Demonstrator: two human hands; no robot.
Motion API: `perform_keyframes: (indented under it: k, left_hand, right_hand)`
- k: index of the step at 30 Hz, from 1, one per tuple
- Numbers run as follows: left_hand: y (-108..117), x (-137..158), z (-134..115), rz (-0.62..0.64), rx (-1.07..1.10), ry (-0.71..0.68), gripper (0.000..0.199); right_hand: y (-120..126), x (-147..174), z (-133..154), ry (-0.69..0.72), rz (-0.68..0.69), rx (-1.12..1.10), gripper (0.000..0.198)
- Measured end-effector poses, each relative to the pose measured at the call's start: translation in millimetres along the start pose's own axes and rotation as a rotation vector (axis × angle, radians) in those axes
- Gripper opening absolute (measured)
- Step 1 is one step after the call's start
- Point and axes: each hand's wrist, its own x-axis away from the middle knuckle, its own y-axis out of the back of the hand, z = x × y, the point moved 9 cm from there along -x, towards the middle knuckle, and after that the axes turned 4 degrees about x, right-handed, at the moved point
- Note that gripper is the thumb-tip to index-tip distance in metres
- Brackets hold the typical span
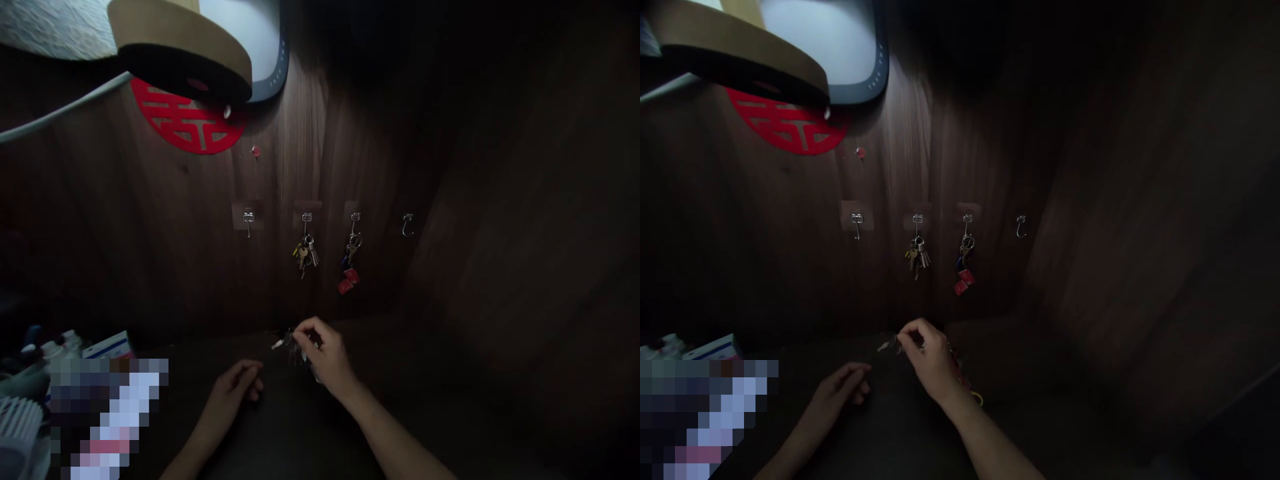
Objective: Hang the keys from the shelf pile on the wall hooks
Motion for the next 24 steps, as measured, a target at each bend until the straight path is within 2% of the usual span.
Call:
perform_keyframes:
  k: [4, 9, 16, 20, 24]
  left_hand:
    - [0.3, -0.9, -6.2, 0.006, -0.069, -0.047, 0.039]
    - [3.5, -2.8, -8.0, -0.007, -0.021, -0.046, 0.038]
    - [4.8, -7.4, -5.0, 0.012, 0.025, -0.06, 0.039]
    - [5.0, -7.8, -5.1, 0.02, 0.036, -0.064, 0.04]
    - [5.5, -7.6, -4.2, 0.019, 0.055, -0.051, 0.039]
  right_hand:
    - [30.8, -36.7, 16.2, 0.034, -0.106, -0.044, 0.014]
    - [60.7, -87.1, 42.7, 0.114, -0.216, -0.065, 0.014]
    - [69.6, -146.3, 57.5, 0.11, -0.245, -0.025, 0.015]
    - [70.9, -165.5, 46.4, 0.062, -0.292, 0.036, 0.013]
    - [66.1, -171.2, 32.3, 0.01, -0.283, -0.016, 0.014]
